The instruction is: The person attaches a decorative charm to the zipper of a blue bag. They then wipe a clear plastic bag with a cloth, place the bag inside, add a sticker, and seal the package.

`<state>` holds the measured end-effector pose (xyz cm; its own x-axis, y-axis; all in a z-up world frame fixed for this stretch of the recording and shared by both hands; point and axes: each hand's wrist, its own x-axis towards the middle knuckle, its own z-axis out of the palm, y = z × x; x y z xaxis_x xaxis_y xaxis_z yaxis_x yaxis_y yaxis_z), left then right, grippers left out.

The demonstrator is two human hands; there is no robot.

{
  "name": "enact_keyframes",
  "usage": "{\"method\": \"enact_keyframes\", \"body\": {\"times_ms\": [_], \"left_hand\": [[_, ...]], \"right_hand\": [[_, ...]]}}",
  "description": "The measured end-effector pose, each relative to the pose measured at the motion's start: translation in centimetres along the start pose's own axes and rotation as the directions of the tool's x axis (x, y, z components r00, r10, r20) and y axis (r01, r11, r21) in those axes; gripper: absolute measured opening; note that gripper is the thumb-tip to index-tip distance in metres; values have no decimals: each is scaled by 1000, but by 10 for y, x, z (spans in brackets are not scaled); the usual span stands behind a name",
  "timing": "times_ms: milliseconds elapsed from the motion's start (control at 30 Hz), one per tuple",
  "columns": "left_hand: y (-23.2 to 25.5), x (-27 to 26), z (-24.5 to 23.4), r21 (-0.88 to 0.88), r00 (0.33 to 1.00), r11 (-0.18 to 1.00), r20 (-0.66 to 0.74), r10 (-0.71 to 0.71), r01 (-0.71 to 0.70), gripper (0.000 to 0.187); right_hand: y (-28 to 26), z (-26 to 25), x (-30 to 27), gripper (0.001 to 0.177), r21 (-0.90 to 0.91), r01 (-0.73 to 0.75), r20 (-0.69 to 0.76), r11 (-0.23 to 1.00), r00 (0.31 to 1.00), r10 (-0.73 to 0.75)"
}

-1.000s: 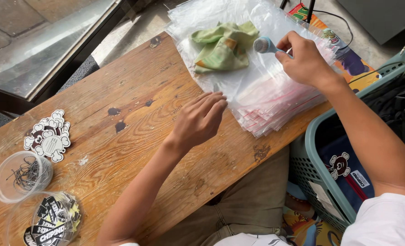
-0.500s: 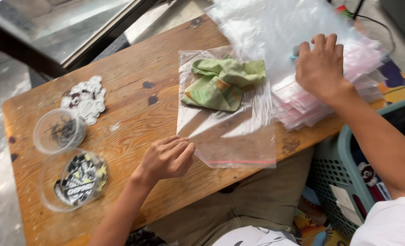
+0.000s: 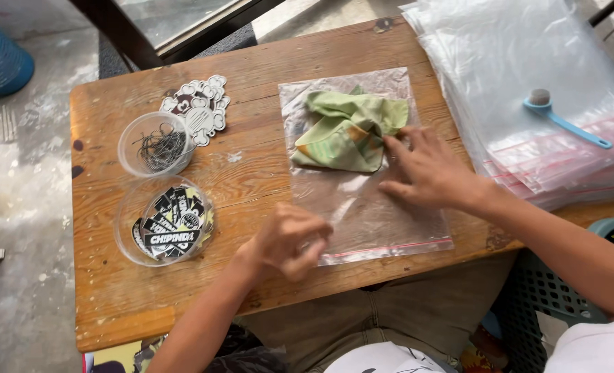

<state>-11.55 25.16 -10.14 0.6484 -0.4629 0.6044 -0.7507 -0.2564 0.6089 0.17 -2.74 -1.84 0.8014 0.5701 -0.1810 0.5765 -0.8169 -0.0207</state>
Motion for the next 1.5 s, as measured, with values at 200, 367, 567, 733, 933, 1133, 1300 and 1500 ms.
{"method": "enact_keyframes", "body": {"times_ms": [200,367,567,733,933,1133,1300,1500], "left_hand": [[-22,34,-41,484,932,808,-298,-209,335,52],[-23,29,-36,628,881,635,-195,-432,450,69],[-17,30,-28,646,872,614,-178,-457,453,81],[-19,37,-30,537,843,671,-160,-514,511,91],[-27,37,-34,624,826,604,-125,-550,497,83],[-37,29,-35,668,837,589,-96,-539,455,93],[-30,35,-37,698,837,570,-78,-542,433,85],[-31,33,-41,523,820,684,-55,-569,509,99]], "right_hand": [[-39,-55,22,92,150,-48,-60,988,997,57],[-63,-22,47,93,59,111,-64,992,992,-107],[-30,37,91,55,-152,423,-512,893,739,-437],[-6,43,111,37,-213,375,-574,902,699,-426],[-54,31,82,54,-104,508,-555,855,684,-474],[-74,52,40,58,-14,645,-405,764,695,-594],[-93,18,-41,47,339,786,-184,516,594,-783],[-63,12,-37,39,885,362,-62,294,716,-695]]}}
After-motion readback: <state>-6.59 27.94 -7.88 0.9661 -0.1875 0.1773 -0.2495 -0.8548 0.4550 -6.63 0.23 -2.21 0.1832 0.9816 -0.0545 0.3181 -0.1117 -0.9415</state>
